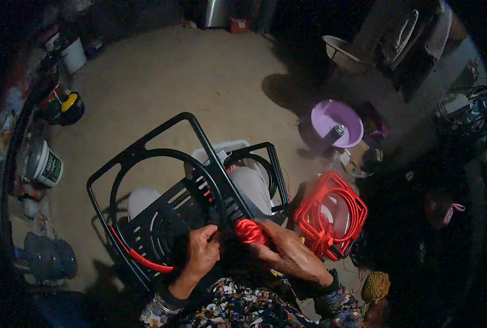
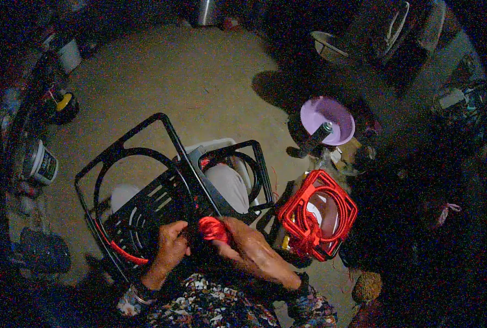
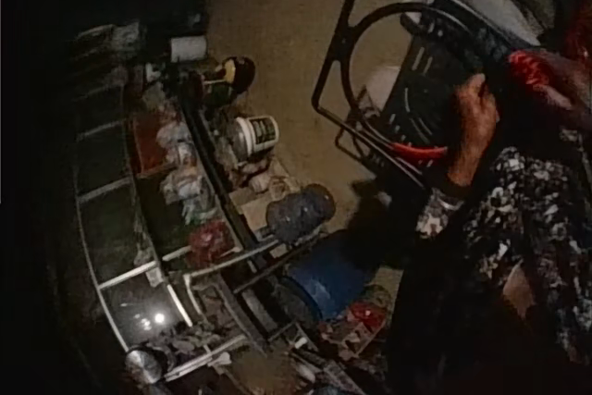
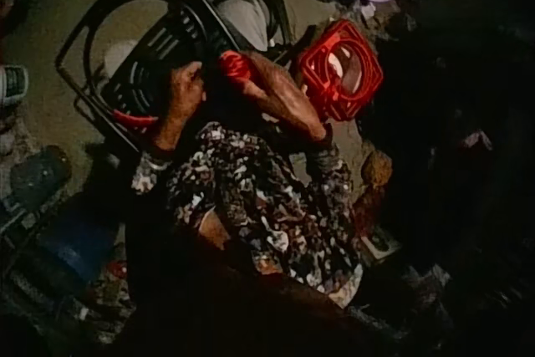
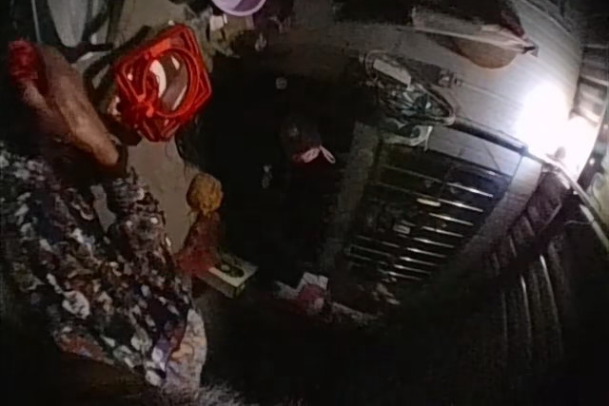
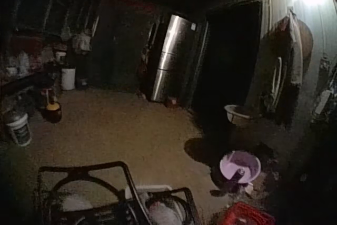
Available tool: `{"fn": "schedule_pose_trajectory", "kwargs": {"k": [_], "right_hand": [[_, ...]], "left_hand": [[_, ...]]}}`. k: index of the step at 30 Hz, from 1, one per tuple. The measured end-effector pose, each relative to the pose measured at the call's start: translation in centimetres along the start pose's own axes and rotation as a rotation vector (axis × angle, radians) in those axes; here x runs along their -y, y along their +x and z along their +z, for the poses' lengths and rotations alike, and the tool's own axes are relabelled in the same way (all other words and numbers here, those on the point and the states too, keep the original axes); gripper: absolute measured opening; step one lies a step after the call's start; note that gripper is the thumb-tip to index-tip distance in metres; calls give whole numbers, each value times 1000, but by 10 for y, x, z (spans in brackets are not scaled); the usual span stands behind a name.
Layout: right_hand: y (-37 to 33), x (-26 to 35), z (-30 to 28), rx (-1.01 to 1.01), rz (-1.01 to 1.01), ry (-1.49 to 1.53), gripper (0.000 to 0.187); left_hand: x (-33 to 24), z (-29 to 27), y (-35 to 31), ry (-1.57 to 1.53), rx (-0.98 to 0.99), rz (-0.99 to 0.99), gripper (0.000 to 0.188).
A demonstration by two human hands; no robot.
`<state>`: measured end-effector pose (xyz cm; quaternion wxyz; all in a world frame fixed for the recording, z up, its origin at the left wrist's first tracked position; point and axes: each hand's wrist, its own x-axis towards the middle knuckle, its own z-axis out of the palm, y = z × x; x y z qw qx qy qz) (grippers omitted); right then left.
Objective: Wrapping a red rope or cord around a black plastic frame component.
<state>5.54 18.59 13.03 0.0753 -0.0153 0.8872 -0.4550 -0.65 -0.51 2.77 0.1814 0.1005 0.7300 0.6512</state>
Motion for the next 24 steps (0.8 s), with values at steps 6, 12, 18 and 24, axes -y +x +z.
{"fn": "schedule_pose_trajectory", "kwargs": {"k": [6, 12, 18, 24], "right_hand": [[20, -27, 47, -227, -204, -611, 27], [50, -42, 64, -42, -57, -822, 27], [40, -28, 56, -148, -272, -623, 30], [21, -31, 51, -281, -295, -543, 38]], "left_hand": [[-4, -4, -5, 432, -151, 275, 16], [10, -1, -3, 430, -73, 229, 17], [18, -10, 5, 380, -133, 285, 25], [39, -10, 8, 170, -65, 166, 30]]}}
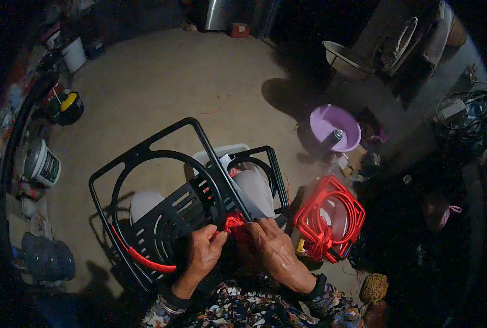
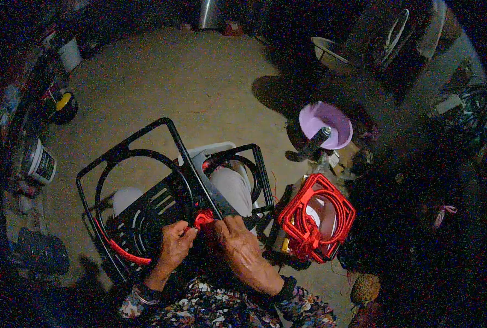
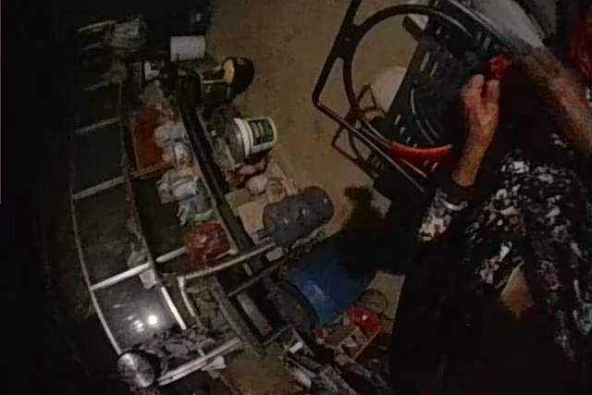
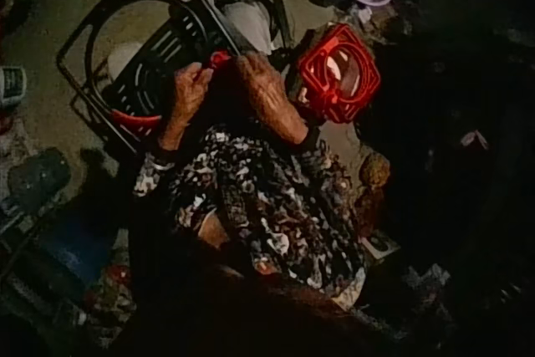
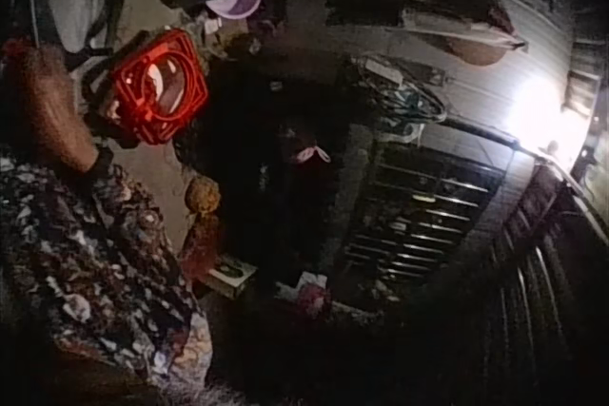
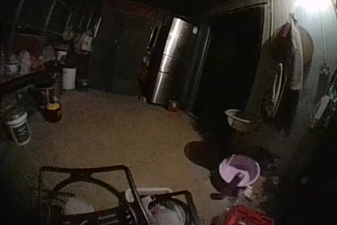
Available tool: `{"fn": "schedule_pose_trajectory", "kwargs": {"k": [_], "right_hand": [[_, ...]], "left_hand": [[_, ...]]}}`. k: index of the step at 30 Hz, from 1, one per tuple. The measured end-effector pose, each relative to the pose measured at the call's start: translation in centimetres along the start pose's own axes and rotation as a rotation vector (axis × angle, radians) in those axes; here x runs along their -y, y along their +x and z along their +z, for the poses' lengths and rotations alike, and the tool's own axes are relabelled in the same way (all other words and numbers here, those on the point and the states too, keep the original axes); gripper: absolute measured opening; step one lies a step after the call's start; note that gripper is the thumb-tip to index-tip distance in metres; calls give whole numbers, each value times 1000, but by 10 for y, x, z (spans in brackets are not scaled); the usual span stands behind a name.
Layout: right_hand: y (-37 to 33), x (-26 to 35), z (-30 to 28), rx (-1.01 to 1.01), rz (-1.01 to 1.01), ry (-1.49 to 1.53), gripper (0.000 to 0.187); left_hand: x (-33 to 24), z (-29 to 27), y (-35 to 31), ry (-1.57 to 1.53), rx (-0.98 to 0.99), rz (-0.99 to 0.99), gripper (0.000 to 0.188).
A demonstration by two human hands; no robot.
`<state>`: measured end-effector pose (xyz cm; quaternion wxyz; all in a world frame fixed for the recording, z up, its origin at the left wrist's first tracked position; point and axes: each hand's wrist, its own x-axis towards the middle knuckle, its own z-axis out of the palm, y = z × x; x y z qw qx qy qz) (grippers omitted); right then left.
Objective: Wrapping a red rope or cord around a black plastic frame component.
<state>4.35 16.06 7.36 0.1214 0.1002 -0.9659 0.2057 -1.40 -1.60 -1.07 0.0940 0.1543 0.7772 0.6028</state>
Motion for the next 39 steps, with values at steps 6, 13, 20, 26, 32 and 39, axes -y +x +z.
{"fn": "schedule_pose_trajectory", "kwargs": {"k": [6, 13, 20, 26, 32, 39], "right_hand": [[21, 4, 34, -2, -17, -159, 40], [26, 5, 16, -49, -1, 178, 57], [55, -3, 24, 46, -250, -247, 45], [85, -10, 40, 199, -509, -626, 17], [113, 3, 37, 265, -498, -383, 7], [129, -4, 55, 129, -383, 241, 21]], "left_hand": [[-4, 2, -8, 305, -77, 266, 11], [-15, -6, -7, 225, -2, -31, 20], [10, 1, -14, 290, -74, 189, 15], [5, 17, -19, 449, -195, 156, 12], [12, 0, -15, 369, -167, 214, 16], [-8, 5, -12, 472, -137, 288, 19]]}}
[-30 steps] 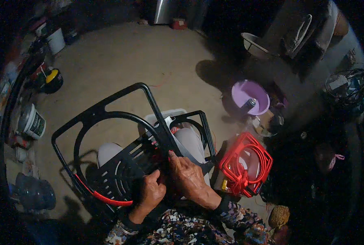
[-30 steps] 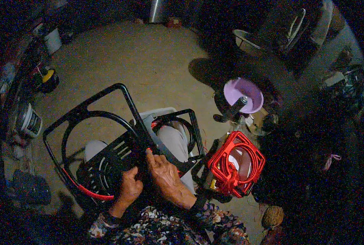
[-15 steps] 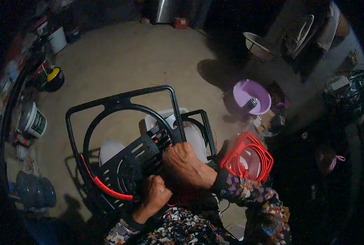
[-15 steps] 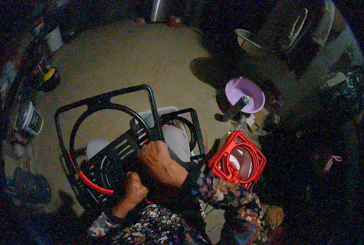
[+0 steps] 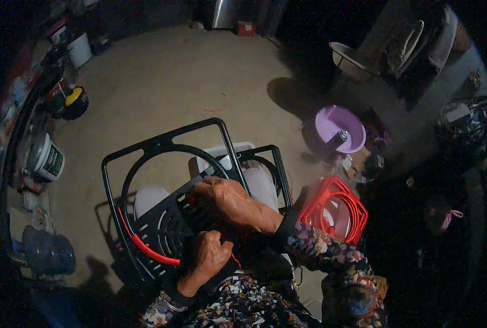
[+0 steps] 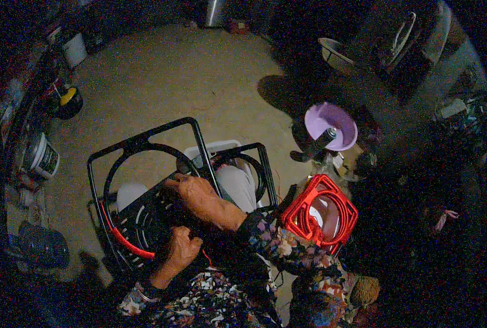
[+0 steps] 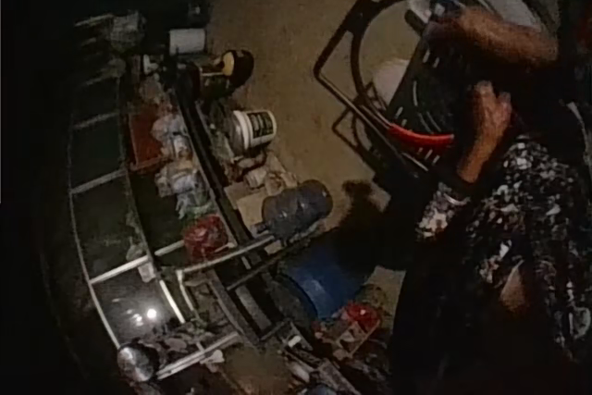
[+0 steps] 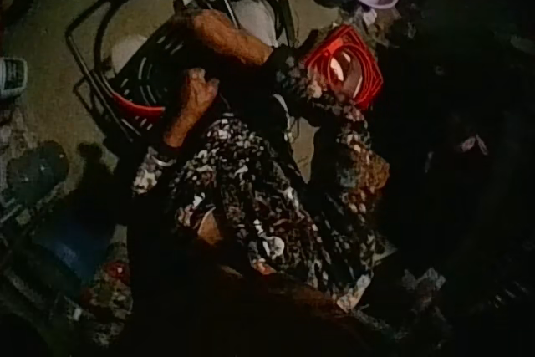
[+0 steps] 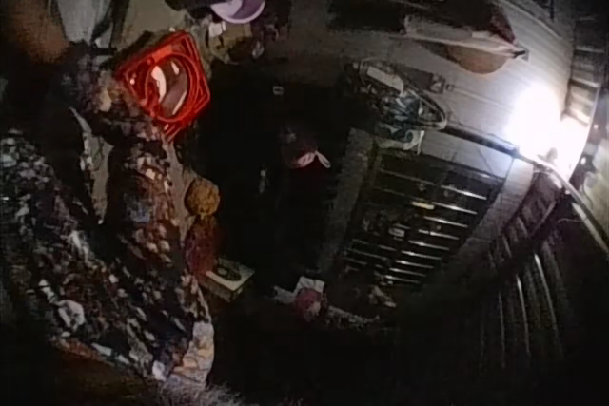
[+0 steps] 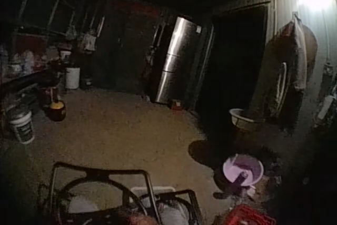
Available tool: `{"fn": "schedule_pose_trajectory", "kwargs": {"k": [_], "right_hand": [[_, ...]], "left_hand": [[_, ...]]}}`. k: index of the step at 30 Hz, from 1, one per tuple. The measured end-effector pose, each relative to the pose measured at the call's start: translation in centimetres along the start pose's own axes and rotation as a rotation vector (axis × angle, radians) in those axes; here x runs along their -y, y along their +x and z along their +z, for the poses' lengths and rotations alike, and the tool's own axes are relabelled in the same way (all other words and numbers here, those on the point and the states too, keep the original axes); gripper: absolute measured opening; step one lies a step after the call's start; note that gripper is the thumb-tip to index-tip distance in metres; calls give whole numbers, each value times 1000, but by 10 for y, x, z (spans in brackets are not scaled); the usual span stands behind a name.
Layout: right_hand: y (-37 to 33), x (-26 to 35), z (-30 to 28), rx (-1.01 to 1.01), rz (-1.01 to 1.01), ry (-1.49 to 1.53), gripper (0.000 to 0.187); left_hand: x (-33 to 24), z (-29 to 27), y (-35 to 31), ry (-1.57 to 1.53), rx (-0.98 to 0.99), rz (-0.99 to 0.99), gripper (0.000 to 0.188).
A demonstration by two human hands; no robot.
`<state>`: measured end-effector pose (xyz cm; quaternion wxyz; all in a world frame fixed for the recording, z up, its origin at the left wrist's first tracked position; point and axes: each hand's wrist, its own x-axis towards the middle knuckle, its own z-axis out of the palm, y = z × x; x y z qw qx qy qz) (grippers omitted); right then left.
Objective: Wrapping a red rope or cord around a black plastic frame component.
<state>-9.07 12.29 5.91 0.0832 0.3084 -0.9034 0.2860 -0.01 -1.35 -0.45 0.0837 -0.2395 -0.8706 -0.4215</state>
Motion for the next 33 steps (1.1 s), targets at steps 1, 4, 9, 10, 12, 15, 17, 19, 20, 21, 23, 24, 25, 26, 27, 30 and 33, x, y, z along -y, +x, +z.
{"fn": "schedule_pose_trajectory", "kwargs": {"k": [1, 4, 9, 10, 12, 15, 17, 19, 20, 21, 23, 24, 25, 26, 27, 30, 33], "right_hand": [[0, 5, -1, 3, -5, 6, 21], [-2, 15, 1, -76, 65, -163, 36], [-5, 10, 25, 185, 5, -634, 33], [-6, 8, 24, 184, 4, -634, 33], [-8, 1, 17, 36, 67, -246, 29], [7, 32, -21, -134, 427, 831, 29], [-2, 39, -46, -227, 494, 1050, 30], [-16, 60, -77, -356, 591, 1248, 28], [-29, 72, -92, -400, 631, 1222, 24], [-59, 74, -107, -344, 716, 1086, 25], [-90, 93, -128, -322, 799, 1080, 25], [-97, 112, -141, -386, 816, 1177, 24], [-109, 111, -137, -385, 818, 1182, 24], [-122, 105, -129, -371, 838, 1110, 25], [-136, 100, -123, -367, 860, 1029, 26], [-175, 72, -106, -380, 1045, 1026, 31], [-183, 60, -85, -456, 1158, 961, 33]], "left_hand": [[2, 0, -1, 4, -3, -6, 19], [15, -1, -8, 64, 99, 30, 18], [16, -2, -7, 98, 97, 195, 23], [13, -3, -3, 100, 96, 195, 23], [8, -3, 4, 3, 164, 135, 21], [22, 11, -8, 30, 104, -53, 26], [22, 14, -1, 73, 80, -2, 26], [26, 14, 2, 175, 17, 61, 26], [30, 13, 2, 231, -13, 82, 27], [28, 17, 6, 264, -37, 128, 28], [20, 4, 14, 13, 81, -138, 24], [13, 3, 18, -261, 208, -383, 21], [13, 4, 17, -258, 211, -387, 21], [12, 6, 14, -452, 115, -317, 24], [10, 8, 14, -651, 22, -236, 30], [-19, -27, 32, -732, 337, -561, 30], [-15, -32, 32, -880, 295, -703, 30]]}}
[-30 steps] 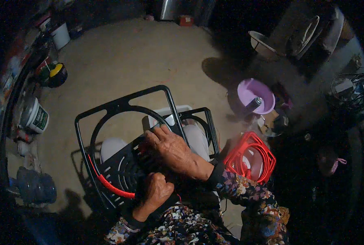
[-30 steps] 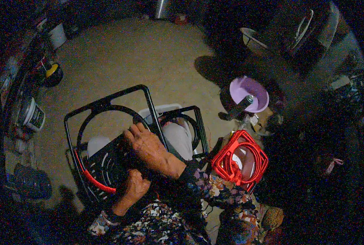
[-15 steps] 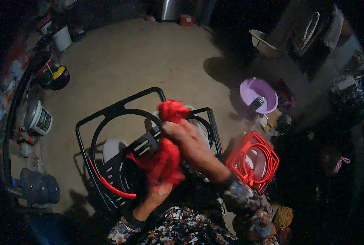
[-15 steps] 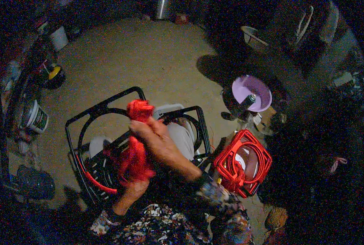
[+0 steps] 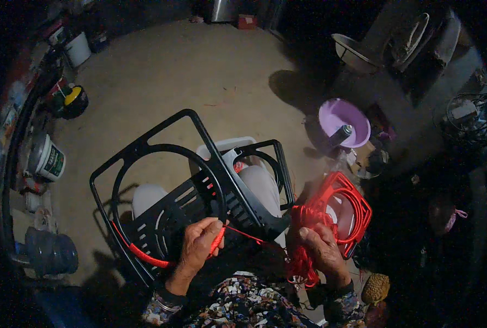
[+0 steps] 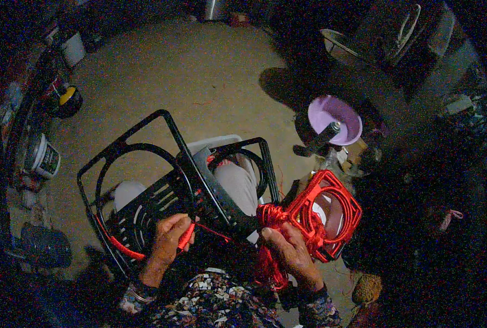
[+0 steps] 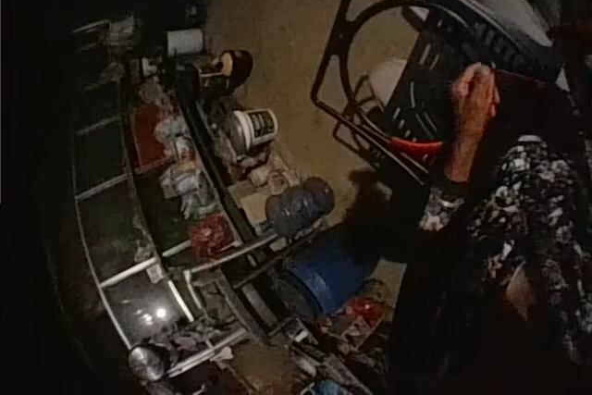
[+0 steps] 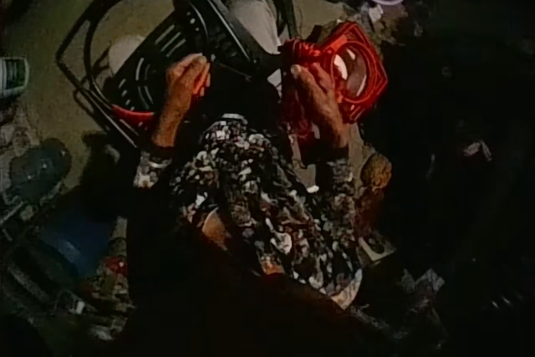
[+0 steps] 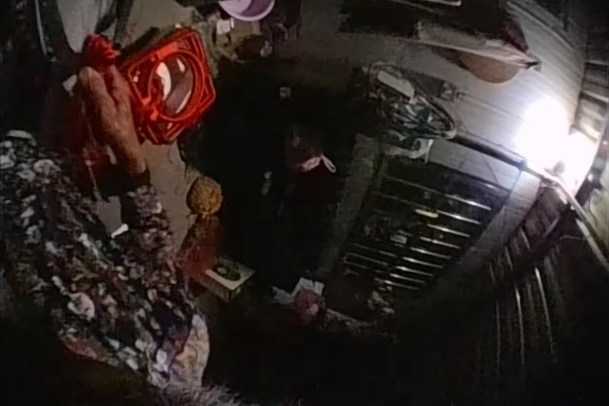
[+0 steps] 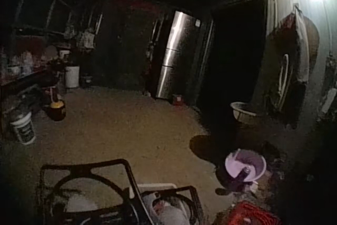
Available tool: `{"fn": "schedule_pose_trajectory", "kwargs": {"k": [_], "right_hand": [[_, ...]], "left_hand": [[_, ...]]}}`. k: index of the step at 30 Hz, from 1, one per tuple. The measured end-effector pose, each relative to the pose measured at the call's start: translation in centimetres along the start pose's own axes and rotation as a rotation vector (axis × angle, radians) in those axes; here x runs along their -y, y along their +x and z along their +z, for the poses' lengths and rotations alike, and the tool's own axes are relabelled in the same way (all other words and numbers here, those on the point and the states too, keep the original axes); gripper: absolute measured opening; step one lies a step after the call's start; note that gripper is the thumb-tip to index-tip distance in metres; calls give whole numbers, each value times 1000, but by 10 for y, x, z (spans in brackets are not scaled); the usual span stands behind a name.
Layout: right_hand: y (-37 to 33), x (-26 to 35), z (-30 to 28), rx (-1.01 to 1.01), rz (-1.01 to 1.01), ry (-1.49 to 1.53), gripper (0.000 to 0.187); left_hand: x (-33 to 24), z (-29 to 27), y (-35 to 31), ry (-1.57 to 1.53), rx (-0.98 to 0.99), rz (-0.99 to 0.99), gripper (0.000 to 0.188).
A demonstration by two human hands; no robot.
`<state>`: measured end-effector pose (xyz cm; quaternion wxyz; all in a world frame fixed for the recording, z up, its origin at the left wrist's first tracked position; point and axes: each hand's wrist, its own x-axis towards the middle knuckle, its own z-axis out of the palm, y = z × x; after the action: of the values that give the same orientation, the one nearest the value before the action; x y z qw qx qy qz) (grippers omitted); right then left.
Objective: Wrapping a red rope or cord around a black plastic frame component.
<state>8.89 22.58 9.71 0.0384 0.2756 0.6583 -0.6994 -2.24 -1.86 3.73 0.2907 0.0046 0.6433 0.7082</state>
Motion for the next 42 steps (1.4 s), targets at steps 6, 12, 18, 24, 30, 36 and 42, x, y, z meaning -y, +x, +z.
{"fn": "schedule_pose_trajectory", "kwargs": {"k": [6, 12, 18, 24, 30, 36, 42], "right_hand": [[19, -4, 6, 70, -134, -139, 32], [23, 11, 40, 115, -567, -563, 35], [27, 32, 70, 139, -771, -1207, 30], [61, 7, 100, 272, -707, -1640, 27], [80, -1, 121, 37, -990, -1544, 38], [51, 14, 83, 146, -1057, -1332, 38], [56, -4, 108, 60, -916, -1443, 37]], "left_hand": [[11, -4, 3, 68, -19, 50, 27], [16, -4, 1, 64, -87, 98, 17], [32, -4, 3, 10, -129, 178, 11], [29, 2, 6, 385, -193, 500, 9], [36, -1, 11, 392, -274, 636, 21], [34, 1, 8, 329, -282, 536, 16], [32, 9, -6, 665, -309, 666, 4]]}}
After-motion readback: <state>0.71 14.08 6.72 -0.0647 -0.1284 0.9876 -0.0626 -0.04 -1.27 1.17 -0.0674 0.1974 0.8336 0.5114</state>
